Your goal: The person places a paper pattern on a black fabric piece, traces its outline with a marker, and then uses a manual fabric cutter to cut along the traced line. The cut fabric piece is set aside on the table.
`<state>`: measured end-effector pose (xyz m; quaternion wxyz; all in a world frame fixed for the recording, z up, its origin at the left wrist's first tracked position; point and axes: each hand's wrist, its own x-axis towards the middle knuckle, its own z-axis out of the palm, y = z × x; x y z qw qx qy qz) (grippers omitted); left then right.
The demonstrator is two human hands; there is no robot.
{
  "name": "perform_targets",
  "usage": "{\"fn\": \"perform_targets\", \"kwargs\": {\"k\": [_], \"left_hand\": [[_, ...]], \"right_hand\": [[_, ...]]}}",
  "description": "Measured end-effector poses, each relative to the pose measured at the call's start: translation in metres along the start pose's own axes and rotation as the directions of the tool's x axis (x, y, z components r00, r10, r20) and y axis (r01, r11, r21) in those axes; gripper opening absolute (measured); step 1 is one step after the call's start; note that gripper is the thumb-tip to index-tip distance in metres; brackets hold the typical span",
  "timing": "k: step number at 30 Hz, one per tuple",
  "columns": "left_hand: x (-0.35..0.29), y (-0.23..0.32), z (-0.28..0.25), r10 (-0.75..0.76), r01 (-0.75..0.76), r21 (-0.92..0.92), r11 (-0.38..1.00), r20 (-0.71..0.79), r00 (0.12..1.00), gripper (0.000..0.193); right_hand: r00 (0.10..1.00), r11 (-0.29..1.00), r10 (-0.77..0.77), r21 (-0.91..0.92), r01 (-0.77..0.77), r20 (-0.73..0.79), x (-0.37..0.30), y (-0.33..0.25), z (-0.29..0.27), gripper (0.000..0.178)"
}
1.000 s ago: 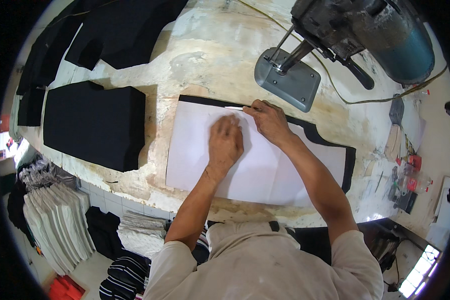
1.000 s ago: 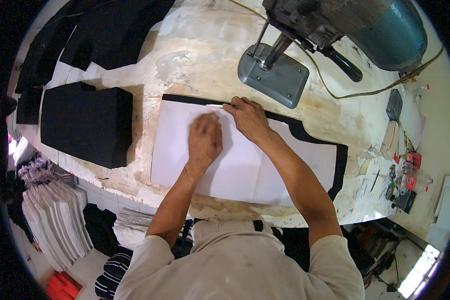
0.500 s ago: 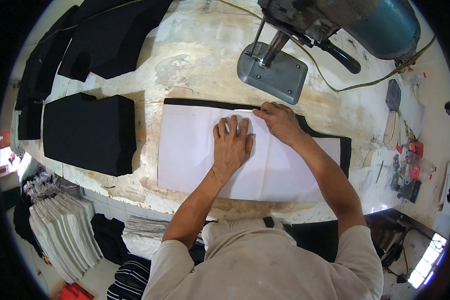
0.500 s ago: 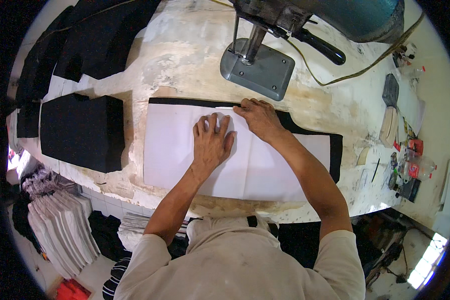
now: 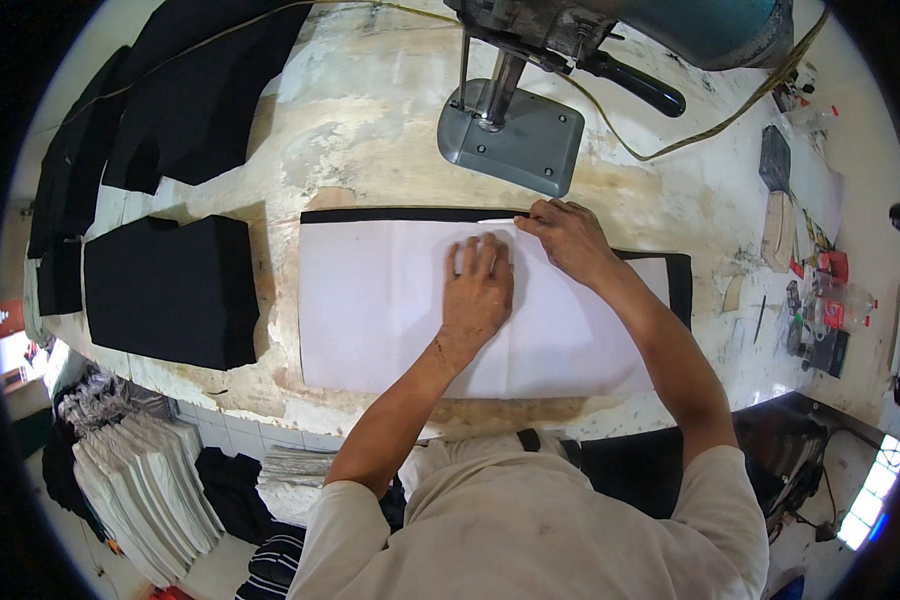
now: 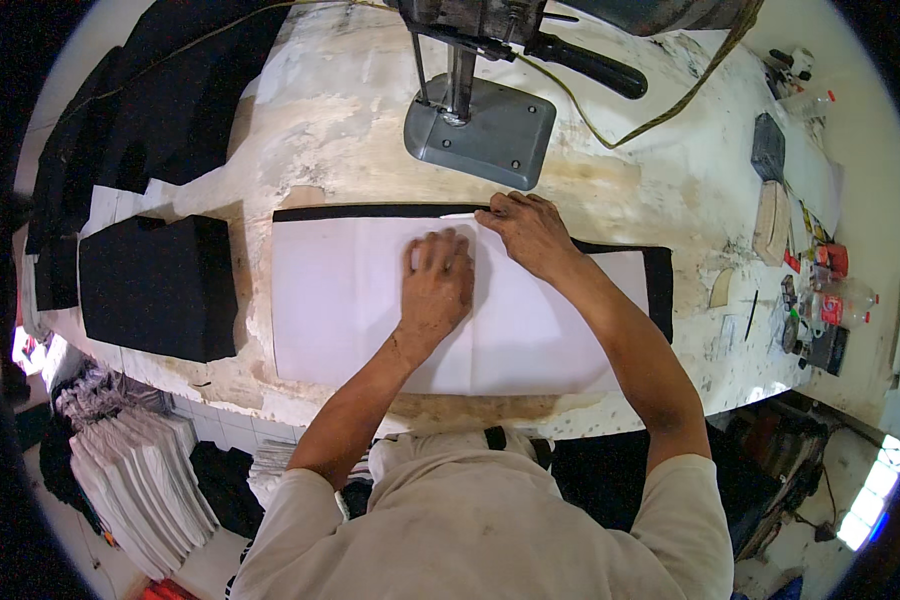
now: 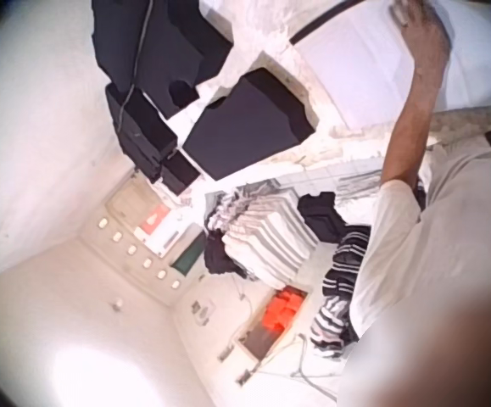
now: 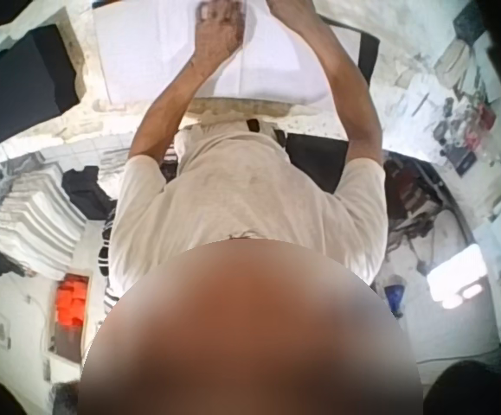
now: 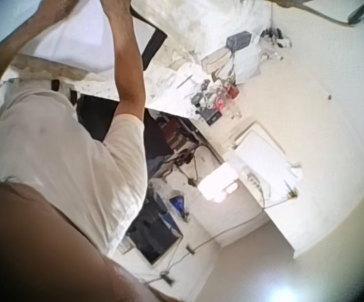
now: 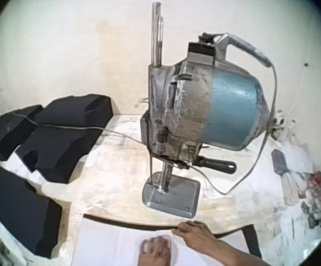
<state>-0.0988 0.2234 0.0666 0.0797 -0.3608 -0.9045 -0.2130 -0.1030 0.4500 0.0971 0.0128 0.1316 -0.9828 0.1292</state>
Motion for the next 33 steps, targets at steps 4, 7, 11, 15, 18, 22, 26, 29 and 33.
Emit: {"fn": "perform_targets", "kwargs": {"k": [4,7,11,15,18,22,26,29,33], "left_hand": [[0.009,0.018,0.013,0.120,-0.115,-0.070,0.991,0.073,0.990,0.050],[0.012,0.024,0.018,0.103,-0.100,-0.039,0.994,0.105,0.989,0.052],[0.013,0.026,0.020,0.106,-0.110,0.030,0.993,0.129,0.986,0.055],[0.015,0.033,0.021,0.096,-0.109,0.078,0.991,0.154,0.983,0.059],[0.019,0.041,0.022,0.085,-0.112,0.154,0.982,0.171,0.982,0.061],[0.025,0.050,0.023,0.046,-0.086,0.199,0.976,0.201,0.979,0.062],[0.027,0.054,0.024,0.027,-0.073,0.213,0.974,0.212,0.977,0.063],[0.027,0.054,0.024,0.036,-0.084,0.230,0.970,0.205,0.978,0.062],[0.026,0.053,0.024,0.028,-0.078,0.218,0.973,0.221,0.975,0.063]], "right_hand": [[0.991,0.998,0.044,0.035,-0.048,0.123,-0.001,0.003,-0.005,0.035],[0.989,0.998,0.053,0.037,-0.058,0.139,-0.007,0.011,-0.010,0.035],[0.988,0.996,0.068,0.040,-0.074,0.137,-0.021,0.027,-0.014,0.037],[0.985,0.994,0.094,0.047,-0.102,0.143,-0.037,0.042,-0.019,0.039],[0.988,0.996,0.087,0.007,-0.089,0.126,-0.049,0.050,-0.024,0.040],[0.985,0.994,0.113,-0.006,-0.113,0.130,-0.063,0.057,-0.031,0.041],[0.987,0.993,0.116,-0.028,-0.113,0.116,-0.074,0.066,-0.035,0.043],[0.984,0.990,0.138,-0.018,-0.136,0.113,-0.080,0.070,-0.034,0.045],[0.979,0.985,0.172,-0.051,-0.167,0.108,-0.085,0.071,-0.035,0.047]]}}
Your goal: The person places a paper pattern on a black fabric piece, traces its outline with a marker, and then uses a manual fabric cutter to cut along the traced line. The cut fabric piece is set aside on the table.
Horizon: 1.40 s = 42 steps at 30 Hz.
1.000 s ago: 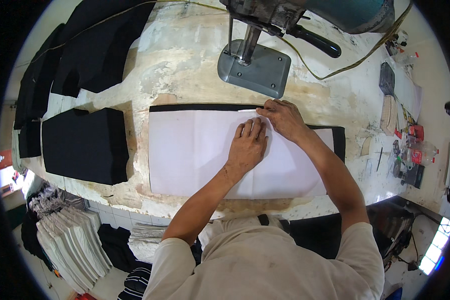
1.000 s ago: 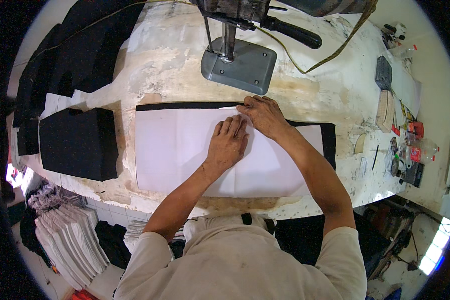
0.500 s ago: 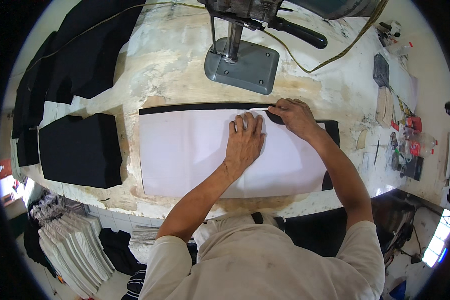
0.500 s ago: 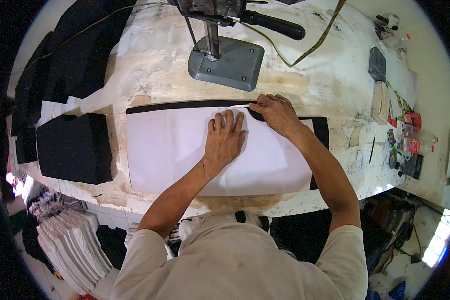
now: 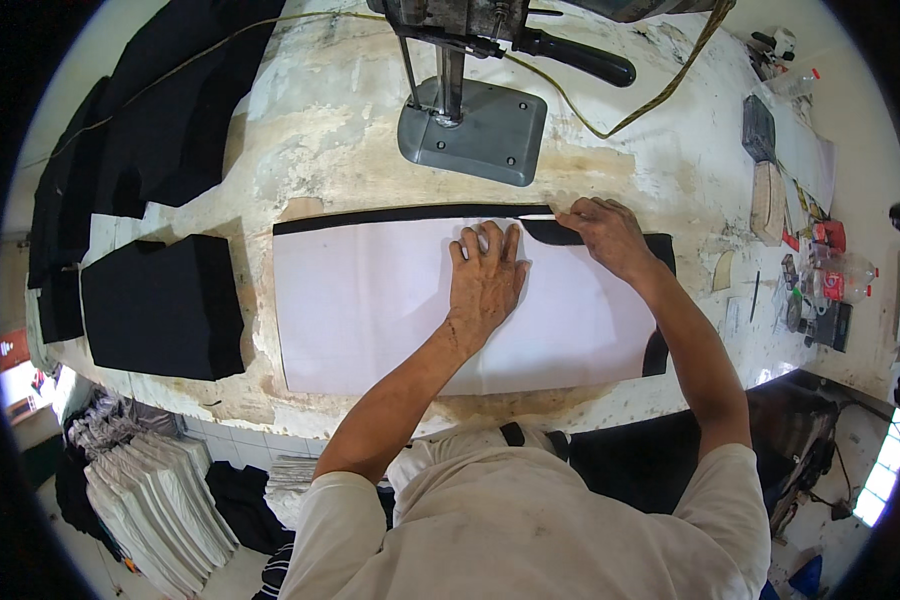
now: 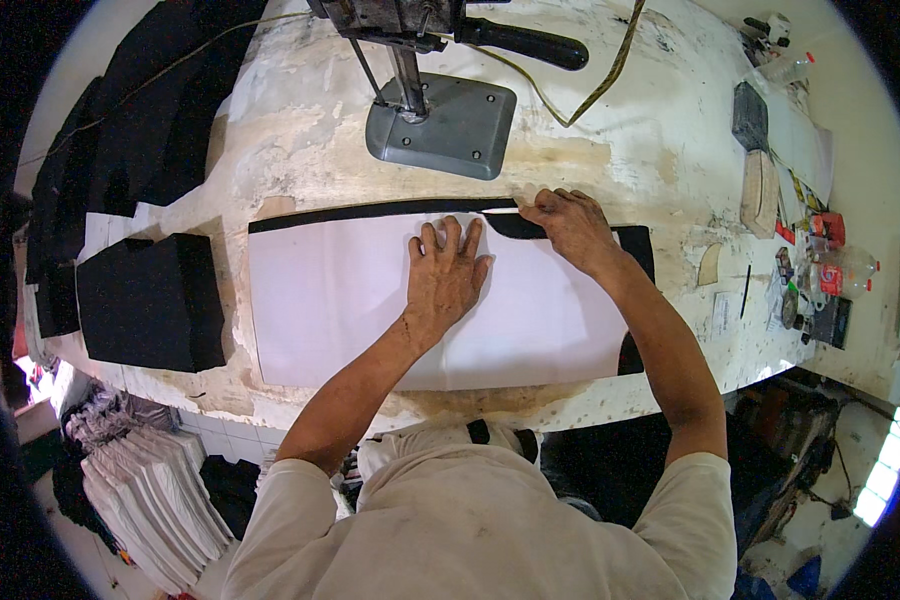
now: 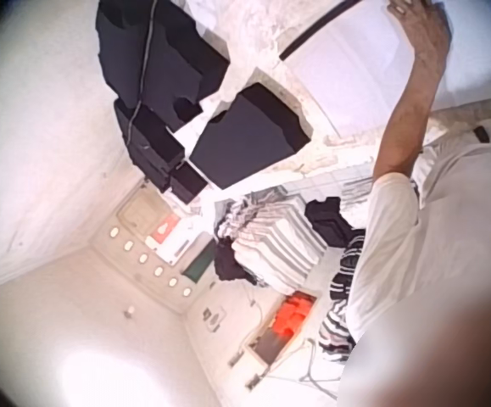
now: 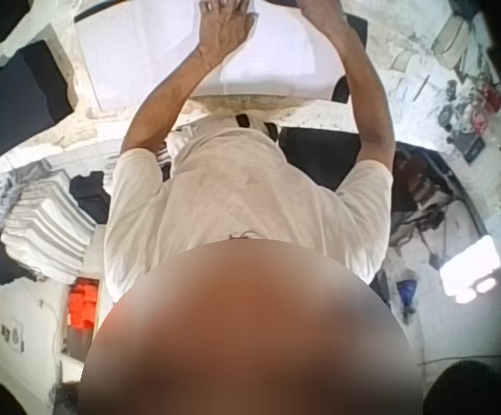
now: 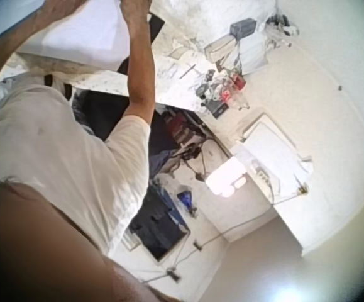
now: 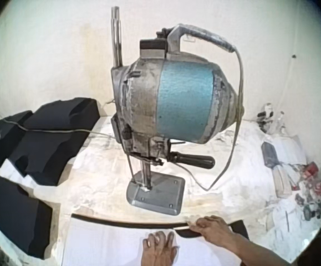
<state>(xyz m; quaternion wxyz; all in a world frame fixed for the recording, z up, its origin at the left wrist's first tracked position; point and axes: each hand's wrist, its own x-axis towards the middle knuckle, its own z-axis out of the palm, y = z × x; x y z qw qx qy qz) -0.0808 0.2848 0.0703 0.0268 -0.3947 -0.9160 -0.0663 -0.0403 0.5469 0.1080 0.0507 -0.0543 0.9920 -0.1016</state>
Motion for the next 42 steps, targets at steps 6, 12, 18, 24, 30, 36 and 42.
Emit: {"fn": "perform_targets", "kwargs": {"k": [6,12,18,24,30,36,42], "left_hand": [[-0.001,0.002,0.003,-0.013,0.012,-0.003,1.000,-0.023,1.000,0.063],[-0.005,0.005,0.009,-0.033,0.031,-0.021,0.999,-0.080,0.996,0.062],[-0.006,0.006,0.010,-0.049,0.048,-0.027,0.999,-0.053,0.997,0.063],[-0.003,0.006,0.004,-0.035,0.035,0.016,0.999,-0.003,0.999,0.064],[-0.003,0.008,0.000,-0.043,0.043,0.048,0.998,0.000,0.999,0.063],[-0.007,0.006,0.005,-0.072,0.071,-0.155,0.985,0.000,0.997,0.066],[-0.066,0.018,-0.002,-0.419,0.384,-0.386,0.839,-0.008,0.908,0.103]], "right_hand": [[0.997,0.998,-0.019,0.055,0.023,-0.070,0.004,-0.010,-0.007,0.044],[0.975,0.977,-0.119,0.154,0.149,-0.189,0.040,-0.042,0.015,0.042],[0.994,0.988,-0.078,0.130,0.088,-0.082,0.051,-0.047,0.028,0.041],[0.993,0.994,-0.098,0.036,0.101,-0.069,0.029,-0.021,0.012,0.043],[0.996,0.996,-0.078,-0.035,0.077,-0.051,0.009,-0.001,0.003,0.046],[0.996,0.999,-0.045,0.001,0.045,-0.079,0.003,-0.004,0.002,0.043],[0.942,0.982,0.124,0.176,-0.071,-0.311,-0.044,-0.014,-0.012,0.042]]}}
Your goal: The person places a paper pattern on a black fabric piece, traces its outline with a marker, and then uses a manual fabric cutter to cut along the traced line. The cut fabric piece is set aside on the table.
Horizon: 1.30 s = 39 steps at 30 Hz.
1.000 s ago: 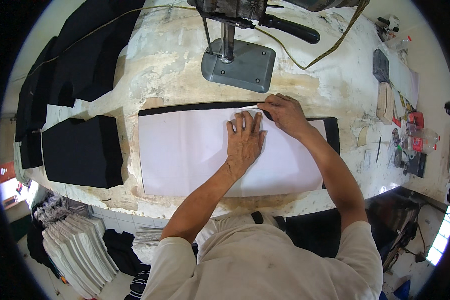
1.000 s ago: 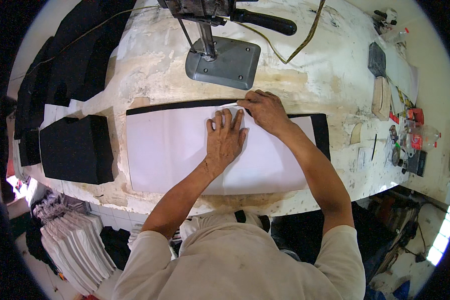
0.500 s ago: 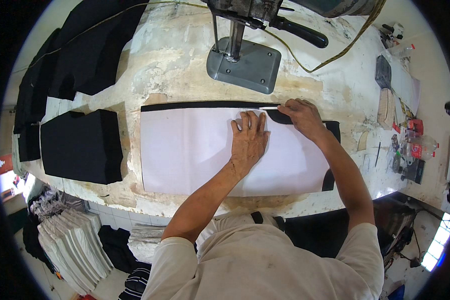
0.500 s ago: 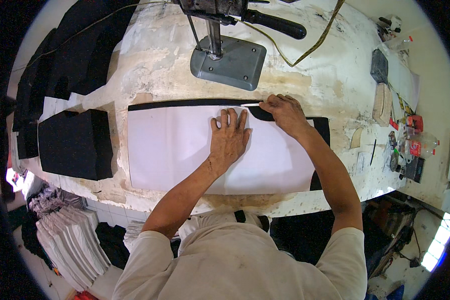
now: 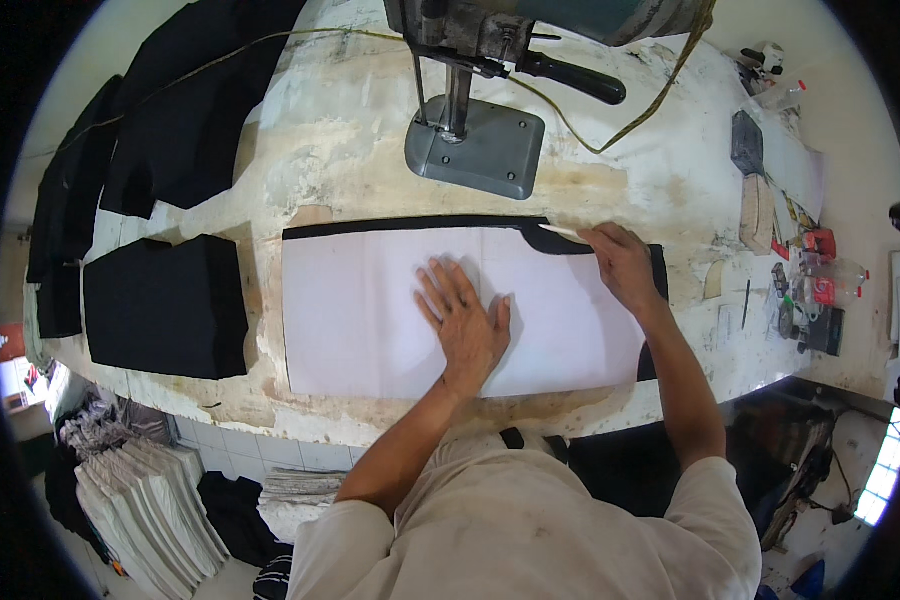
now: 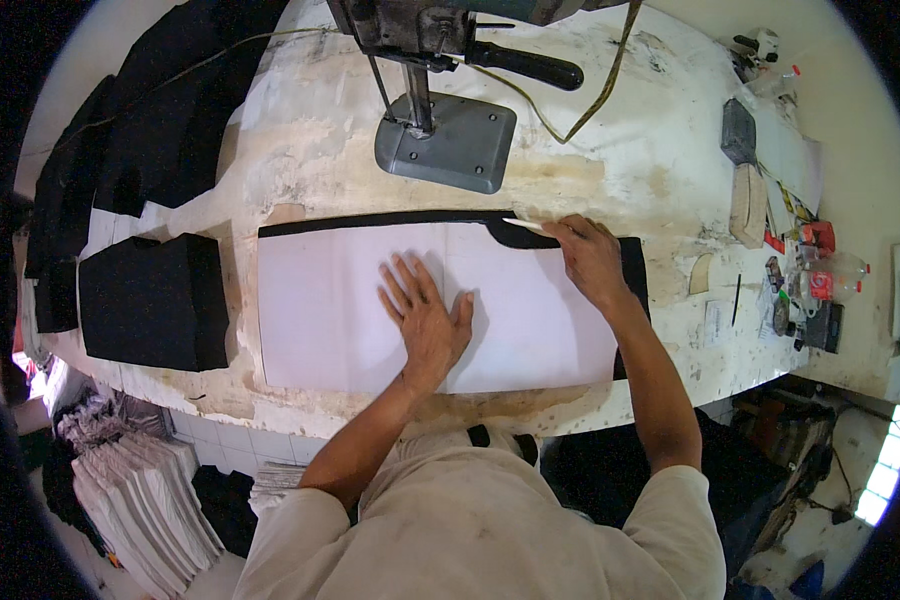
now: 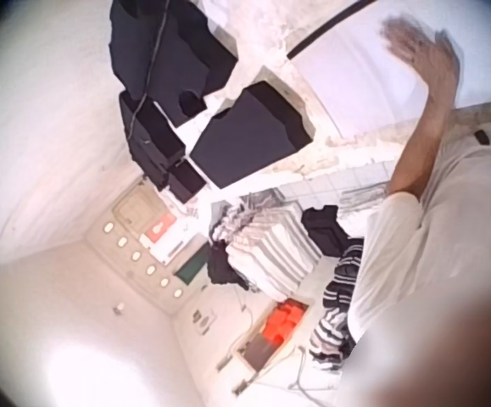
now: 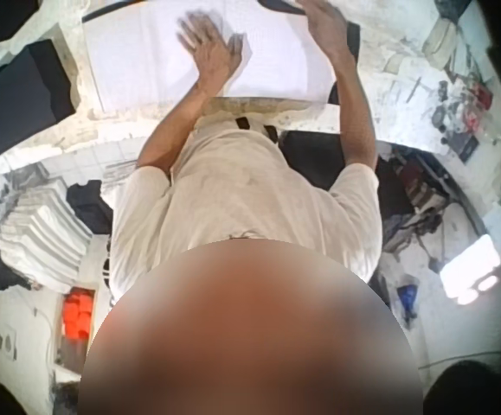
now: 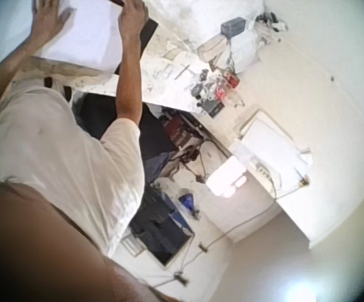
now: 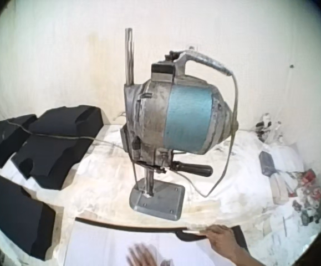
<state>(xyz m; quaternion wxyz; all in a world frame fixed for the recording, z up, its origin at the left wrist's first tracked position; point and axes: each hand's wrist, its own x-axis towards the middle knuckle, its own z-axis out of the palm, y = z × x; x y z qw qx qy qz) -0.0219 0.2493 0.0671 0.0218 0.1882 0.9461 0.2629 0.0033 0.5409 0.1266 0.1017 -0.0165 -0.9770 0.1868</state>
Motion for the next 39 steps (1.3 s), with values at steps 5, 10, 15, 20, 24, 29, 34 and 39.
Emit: {"fn": "perform_targets", "kwargs": {"k": [5,10,15,20,24,29,34,39], "left_hand": [[-0.034,0.003,0.003,-0.098,0.100,-0.013,0.995,0.092,0.991,0.110],[-0.031,0.007,0.021,-0.110,0.110,0.003,0.994,-0.001,0.994,0.100],[-0.043,0.028,0.028,-0.143,0.143,-0.056,0.988,0.012,0.990,0.065],[-0.062,0.161,0.019,-0.179,0.226,-0.363,0.904,0.157,0.971,0.055],[-0.030,0.316,0.003,0.119,0.046,-0.809,0.587,0.142,0.983,0.050],[0.073,0.454,-0.003,0.204,-0.189,-0.865,0.464,-0.104,0.973,0.042],[0.182,0.502,0.032,-0.014,-0.179,-0.945,0.274,-0.190,0.982,0.040],[0.219,0.464,0.127,-0.311,0.228,-0.871,0.436,0.092,0.946,0.032]], "right_hand": [[0.979,0.978,0.168,0.142,-0.151,-0.113,-0.045,-0.015,0.006,0.044],[0.960,0.963,0.246,0.149,-0.226,-0.132,-0.071,-0.024,0.010,0.037],[0.916,0.929,0.341,0.226,-0.294,-0.209,-0.112,-0.015,-0.008,0.031],[0.747,0.816,0.566,0.368,-0.446,-0.349,-0.161,0.049,-0.046,0.033],[0.503,0.684,0.729,0.516,-0.516,-0.464,-0.208,0.134,-0.096,0.040],[0.268,0.505,0.863,0.727,-0.465,-0.429,-0.272,0.228,-0.154,0.043],[0.218,0.425,0.905,0.753,-0.502,-0.365,-0.324,0.270,-0.171,0.039],[0.280,0.423,0.905,0.745,-0.515,-0.320,-0.331,0.285,-0.140,0.040]]}}
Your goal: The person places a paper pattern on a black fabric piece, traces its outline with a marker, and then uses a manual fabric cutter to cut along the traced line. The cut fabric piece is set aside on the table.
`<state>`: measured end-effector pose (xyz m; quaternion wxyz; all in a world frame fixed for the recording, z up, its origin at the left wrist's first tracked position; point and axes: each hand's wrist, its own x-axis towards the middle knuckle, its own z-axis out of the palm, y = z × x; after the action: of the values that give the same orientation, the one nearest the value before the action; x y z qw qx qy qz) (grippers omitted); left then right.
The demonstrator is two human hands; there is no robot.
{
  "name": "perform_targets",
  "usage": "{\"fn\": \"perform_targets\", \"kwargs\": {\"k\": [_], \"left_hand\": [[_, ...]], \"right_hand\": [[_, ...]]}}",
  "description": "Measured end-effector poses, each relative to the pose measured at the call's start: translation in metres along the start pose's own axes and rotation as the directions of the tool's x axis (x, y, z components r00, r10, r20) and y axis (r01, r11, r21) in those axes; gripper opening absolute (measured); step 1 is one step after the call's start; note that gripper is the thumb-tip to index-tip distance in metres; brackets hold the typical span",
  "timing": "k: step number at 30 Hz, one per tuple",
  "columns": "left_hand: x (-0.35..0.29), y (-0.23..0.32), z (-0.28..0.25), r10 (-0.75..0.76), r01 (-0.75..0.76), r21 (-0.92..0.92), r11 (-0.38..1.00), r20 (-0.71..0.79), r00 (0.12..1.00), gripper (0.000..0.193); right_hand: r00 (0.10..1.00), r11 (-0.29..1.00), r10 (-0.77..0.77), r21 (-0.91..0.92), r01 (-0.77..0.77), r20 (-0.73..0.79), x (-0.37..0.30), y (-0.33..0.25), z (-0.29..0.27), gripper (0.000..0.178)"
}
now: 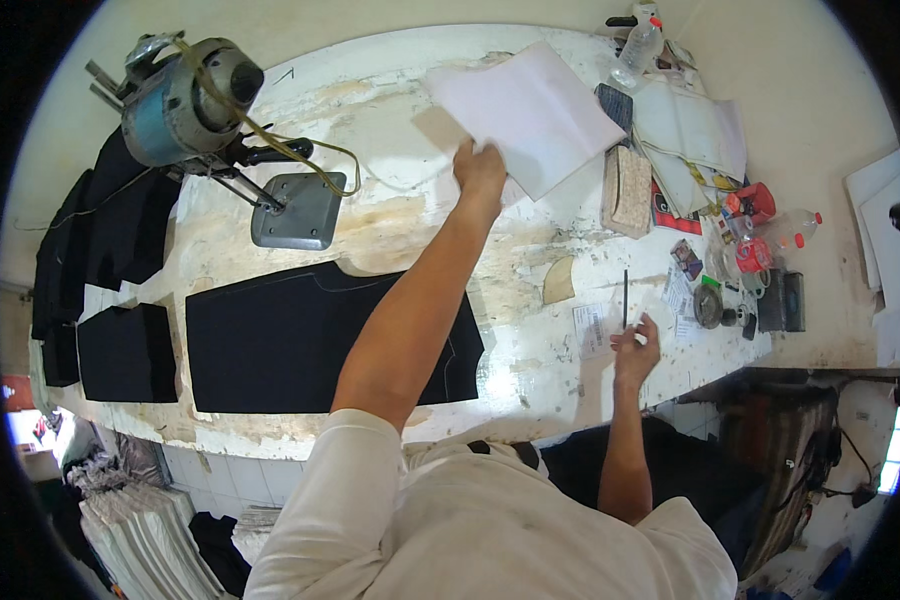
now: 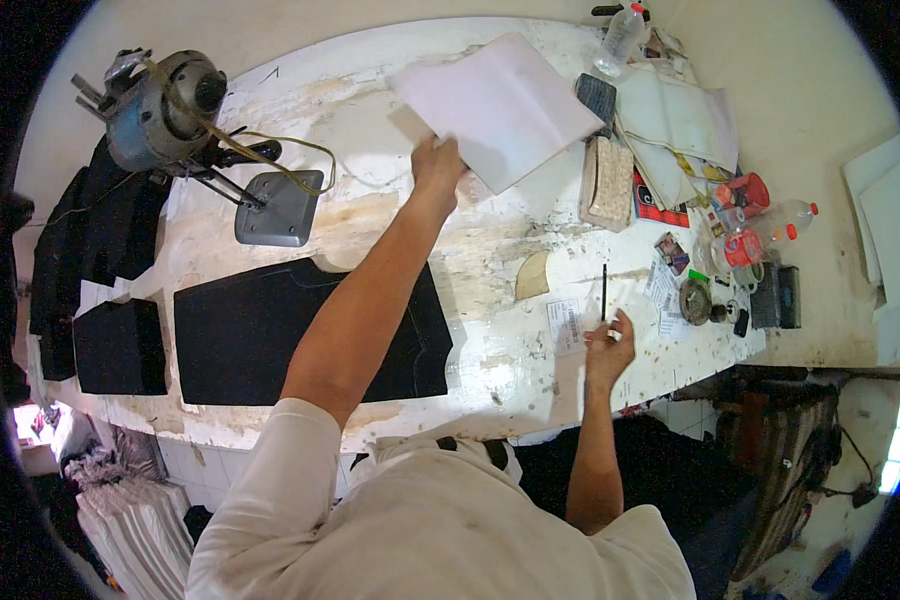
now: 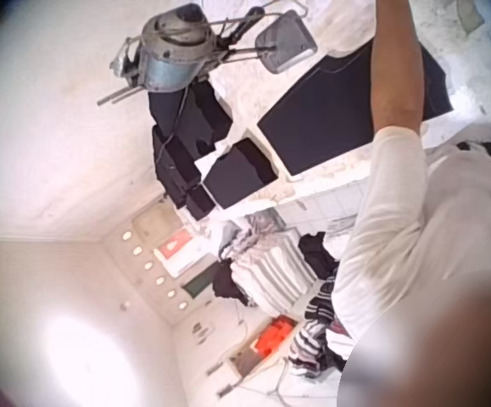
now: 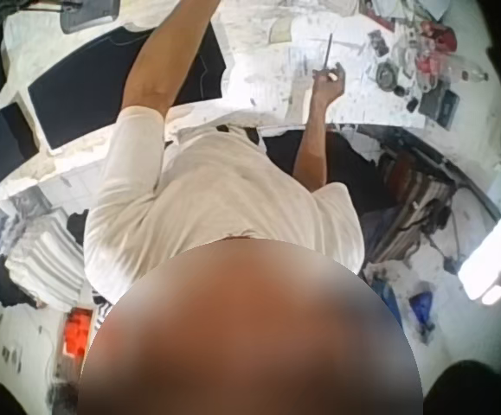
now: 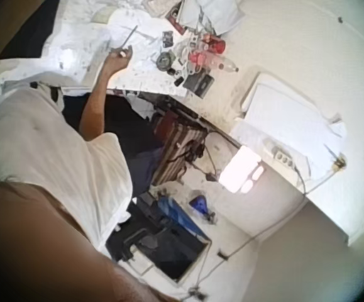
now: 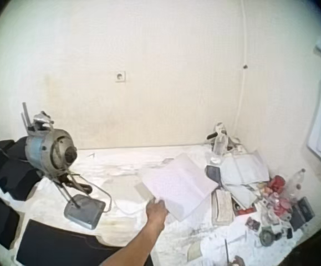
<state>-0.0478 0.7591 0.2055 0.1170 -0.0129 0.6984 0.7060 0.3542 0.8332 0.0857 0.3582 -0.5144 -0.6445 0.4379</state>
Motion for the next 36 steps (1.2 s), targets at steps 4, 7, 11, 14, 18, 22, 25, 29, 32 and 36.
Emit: {"fn": "perform_targets", "kwargs": {"k": [4,7,11,14,18,22,25,29,32,36], "left_hand": [[-0.025,-0.098,-0.056,-0.208,0.222,-0.054,0.973,0.202,0.957,0.035],[-0.089,-0.139,-0.132,0.007,-0.067,0.260,0.963,0.227,0.974,0.027],[-0.192,-0.155,-0.247,0.345,-0.473,0.538,0.698,0.327,0.880,0.033],[-0.235,-0.164,-0.297,0.323,-0.408,0.796,0.447,0.282,0.903,0.043],[-0.249,-0.183,-0.311,0.200,-0.286,0.906,0.311,0.232,0.952,0.054],[-0.249,-0.190,-0.313,0.217,-0.300,0.888,0.348,0.235,0.948,0.057],[-0.252,-0.186,-0.328,0.310,-0.367,0.820,0.439,0.246,0.919,0.054],[-0.260,-0.179,-0.359,0.384,-0.410,0.671,0.617,0.198,0.902,0.044],[-0.261,-0.175,-0.381,0.430,-0.453,0.644,0.616,0.207,0.879,0.046],[-0.254,-0.169,-0.398,0.565,-0.515,0.628,0.584,0.141,0.813,0.045]], "right_hand": [[0.915,0.851,-0.299,-0.359,0.384,0.270,0.012,0.023,0.048,0.040],[0.873,0.642,-0.355,-0.592,0.487,0.333,0.025,0.019,0.097,0.037],[0.767,0.461,-0.614,-0.704,0.540,0.186,0.015,-0.047,0.160,0.041],[0.593,0.632,-0.714,-0.022,0.775,0.371,-0.047,-0.133,0.224,0.039],[-0.031,0.327,-0.860,0.598,0.732,0.509,-0.155,-0.247,0.331,0.050],[0.124,0.072,-0.798,-0.111,0.991,0.590,-0.204,-0.328,0.451,0.057],[0.238,-0.029,-0.707,-0.363,0.931,0.667,-0.201,-0.359,0.510,0.052],[0.226,0.107,-0.427,-0.200,0.974,0.875,-0.157,-0.385,0.540,0.033],[0.097,-0.007,-0.442,-0.112,0.994,0.892,-0.137,-0.390,0.534,0.026],[0.091,0.003,-0.344,-0.096,0.995,0.935,-0.139,-0.386,0.510,0.030]]}}
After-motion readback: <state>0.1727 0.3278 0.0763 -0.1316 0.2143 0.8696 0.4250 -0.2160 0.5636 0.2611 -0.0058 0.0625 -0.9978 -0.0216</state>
